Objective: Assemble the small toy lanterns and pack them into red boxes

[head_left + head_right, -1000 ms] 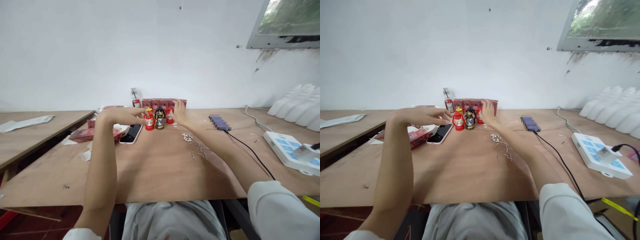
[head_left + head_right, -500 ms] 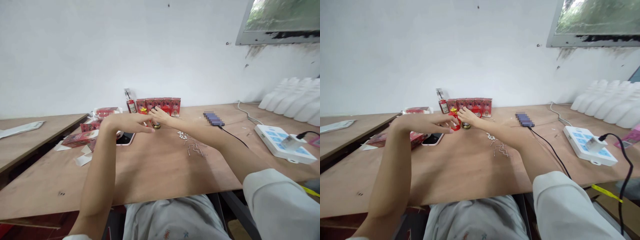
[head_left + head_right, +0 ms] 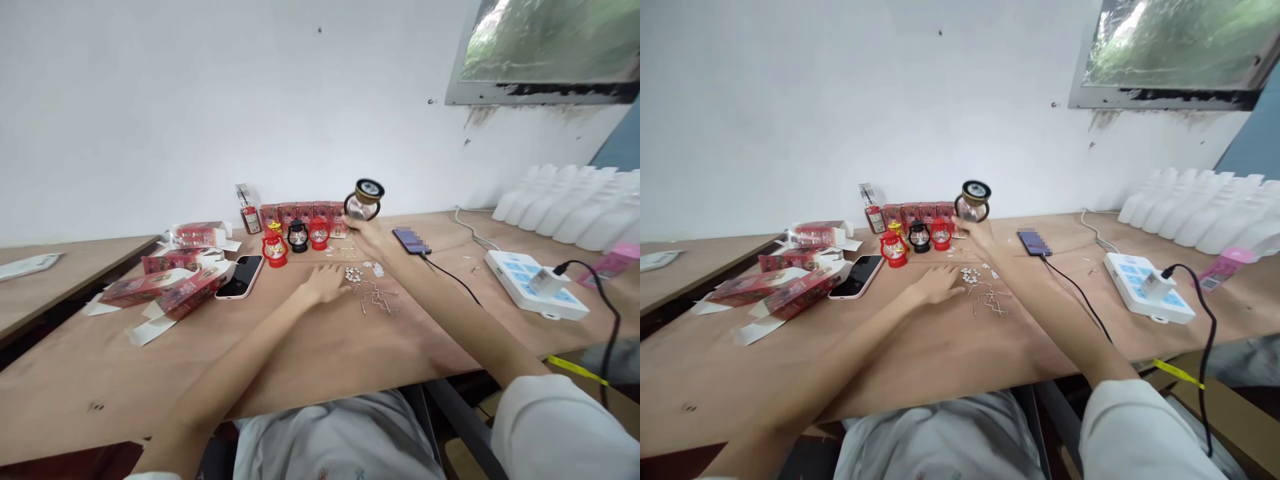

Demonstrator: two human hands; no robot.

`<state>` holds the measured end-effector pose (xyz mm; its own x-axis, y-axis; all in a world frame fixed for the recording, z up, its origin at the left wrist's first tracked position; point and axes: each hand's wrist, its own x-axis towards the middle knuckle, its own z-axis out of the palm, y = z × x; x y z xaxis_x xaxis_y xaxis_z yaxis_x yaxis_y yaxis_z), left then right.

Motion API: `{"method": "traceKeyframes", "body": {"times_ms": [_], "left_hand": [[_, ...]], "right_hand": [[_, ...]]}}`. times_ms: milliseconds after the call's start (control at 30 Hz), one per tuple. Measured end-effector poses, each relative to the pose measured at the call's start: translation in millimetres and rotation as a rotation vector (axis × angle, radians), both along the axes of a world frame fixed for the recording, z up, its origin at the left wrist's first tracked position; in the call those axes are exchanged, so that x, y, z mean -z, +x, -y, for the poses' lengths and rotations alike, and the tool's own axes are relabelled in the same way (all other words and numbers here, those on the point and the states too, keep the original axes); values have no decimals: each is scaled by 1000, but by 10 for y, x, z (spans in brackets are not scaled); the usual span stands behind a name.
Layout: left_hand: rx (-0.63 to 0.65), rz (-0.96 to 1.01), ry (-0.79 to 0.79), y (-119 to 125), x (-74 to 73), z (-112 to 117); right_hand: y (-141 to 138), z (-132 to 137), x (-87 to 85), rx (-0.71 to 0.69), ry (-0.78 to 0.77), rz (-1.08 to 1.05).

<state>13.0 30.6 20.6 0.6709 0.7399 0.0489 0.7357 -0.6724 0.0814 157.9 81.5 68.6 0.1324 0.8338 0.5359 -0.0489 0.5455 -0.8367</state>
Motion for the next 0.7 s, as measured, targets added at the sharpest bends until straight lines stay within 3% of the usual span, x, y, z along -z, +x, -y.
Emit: {"method": "traceKeyframes", "body": {"times_ms": [100, 267, 433, 700], "left_hand": [[15, 100, 29, -3, 228, -121], [-49, 213, 113, 30, 360, -173], [-55, 276, 148, 39, 354, -167], [-92, 398, 92, -75, 417, -188]], "right_hand": [[16, 219, 357, -184, -153, -113], [-47, 415, 716, -200, -259, -150], [-196, 542, 786, -97, -207, -221], [-250, 664, 853, -35, -164, -78]]}}
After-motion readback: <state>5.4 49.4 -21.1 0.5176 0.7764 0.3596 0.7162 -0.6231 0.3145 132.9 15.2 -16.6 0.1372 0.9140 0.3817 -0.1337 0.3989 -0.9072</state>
